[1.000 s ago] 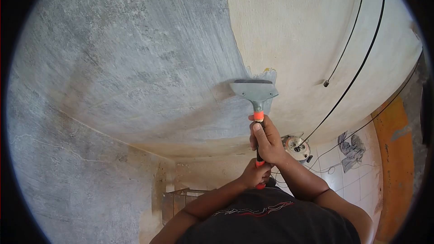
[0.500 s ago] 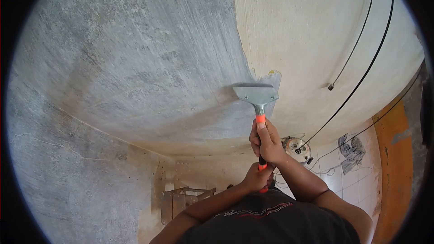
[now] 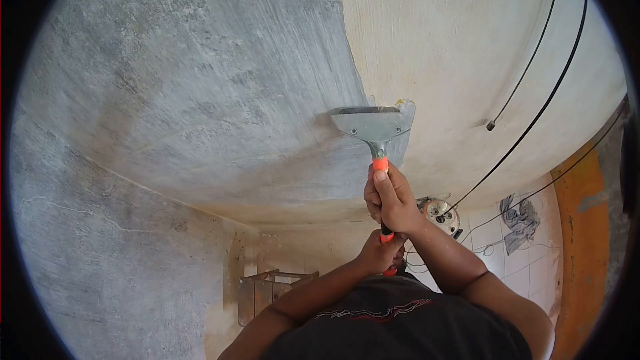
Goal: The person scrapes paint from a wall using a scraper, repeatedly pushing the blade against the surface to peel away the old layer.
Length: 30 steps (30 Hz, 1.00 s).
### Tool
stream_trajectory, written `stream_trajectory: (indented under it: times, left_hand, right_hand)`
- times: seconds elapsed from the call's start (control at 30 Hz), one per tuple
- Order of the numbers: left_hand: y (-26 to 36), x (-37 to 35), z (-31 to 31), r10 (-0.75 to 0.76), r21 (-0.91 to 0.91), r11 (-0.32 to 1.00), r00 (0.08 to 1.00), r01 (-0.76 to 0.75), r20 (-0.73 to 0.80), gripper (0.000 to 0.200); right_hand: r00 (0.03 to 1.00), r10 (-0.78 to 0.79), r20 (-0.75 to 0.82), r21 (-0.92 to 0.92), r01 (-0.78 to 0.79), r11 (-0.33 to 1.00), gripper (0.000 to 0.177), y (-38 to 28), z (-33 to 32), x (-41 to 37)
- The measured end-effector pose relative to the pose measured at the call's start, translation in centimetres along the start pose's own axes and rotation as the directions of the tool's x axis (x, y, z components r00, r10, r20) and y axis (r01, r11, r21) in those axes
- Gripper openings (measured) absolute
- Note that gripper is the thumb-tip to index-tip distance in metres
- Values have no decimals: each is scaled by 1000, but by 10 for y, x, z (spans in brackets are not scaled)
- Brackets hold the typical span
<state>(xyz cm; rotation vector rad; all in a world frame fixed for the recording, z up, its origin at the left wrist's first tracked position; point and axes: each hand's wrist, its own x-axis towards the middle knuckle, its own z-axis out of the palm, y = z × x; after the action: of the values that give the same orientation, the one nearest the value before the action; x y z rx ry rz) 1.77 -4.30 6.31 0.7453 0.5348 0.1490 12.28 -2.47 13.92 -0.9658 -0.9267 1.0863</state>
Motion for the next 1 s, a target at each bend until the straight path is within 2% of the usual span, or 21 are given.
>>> stream_trajectory:
  times: [0.1,0.13,0.17,0.27,0.37,0.43,0.5,0.57,0.6,0.7,0.77,0.8,0.83,0.9,0.97,1.0]
  left_hand:
    - [-22,3,-9,20,-17,1000,1000,-20,16,32]
    - [-27,2,-11,-12,-21,1000,1000,12,18,32]
    - [-28,4,-12,-46,-25,999,999,46,20,32]
    - [-1,7,-3,7,12,1000,999,-8,34,33]
    - [-1,10,-5,54,60,997,996,-58,68,31]
    - [-16,5,-4,8,-4,1000,1000,-8,5,31]
    - [-22,11,-14,-20,33,999,999,19,31,30]
    - [-15,9,-8,106,239,966,994,-102,-3,30]
    - [-11,17,-12,180,132,974,983,-182,29,29]
    - [18,18,-8,148,33,987,970,-157,194,33]
    - [3,15,-7,133,93,986,988,-140,77,35]
    - [-14,16,-11,72,65,995,997,-74,41,35]
    - [-18,11,-10,45,73,996,996,-51,77,34]
    - [-23,11,-10,-3,-39,999,996,7,93,34]
    - [-1,9,0,57,10,998,998,-57,24,32]
    - [5,13,-2,95,-81,993,990,-87,101,30]
  right_hand:
    - [998,53,-28,28,-52,998,30,16,-6,-10]
    - [989,128,-75,58,-123,991,29,20,-4,-13]
    - [990,119,-70,55,-115,992,29,18,-5,-9]
    - [999,-35,-26,-43,34,999,28,0,1,3]
    - [999,-7,-36,-5,7,1000,27,3,-1,0]
    - [997,38,-64,15,-38,999,26,20,-6,-11]
    - [994,81,-79,34,-79,996,25,24,-8,-8]
    - [999,-1,-46,-14,0,1000,24,21,-6,-4]
    - [999,2,-33,-34,-3,999,25,3,-1,3]
    - [1000,-23,9,1,23,1000,25,-20,5,13]
    - [999,-45,-12,-26,44,999,26,-11,3,5]
    - [1000,8,-28,-4,-8,1000,26,4,-1,-1]
    - [997,64,-42,19,-63,998,26,12,-3,-6]
    - [995,85,-43,8,-85,996,27,11,-3,-5]
    - [1000,23,18,-4,-22,1000,28,-6,0,4]
    - [998,-10,64,12,9,1000,30,-17,2,10]
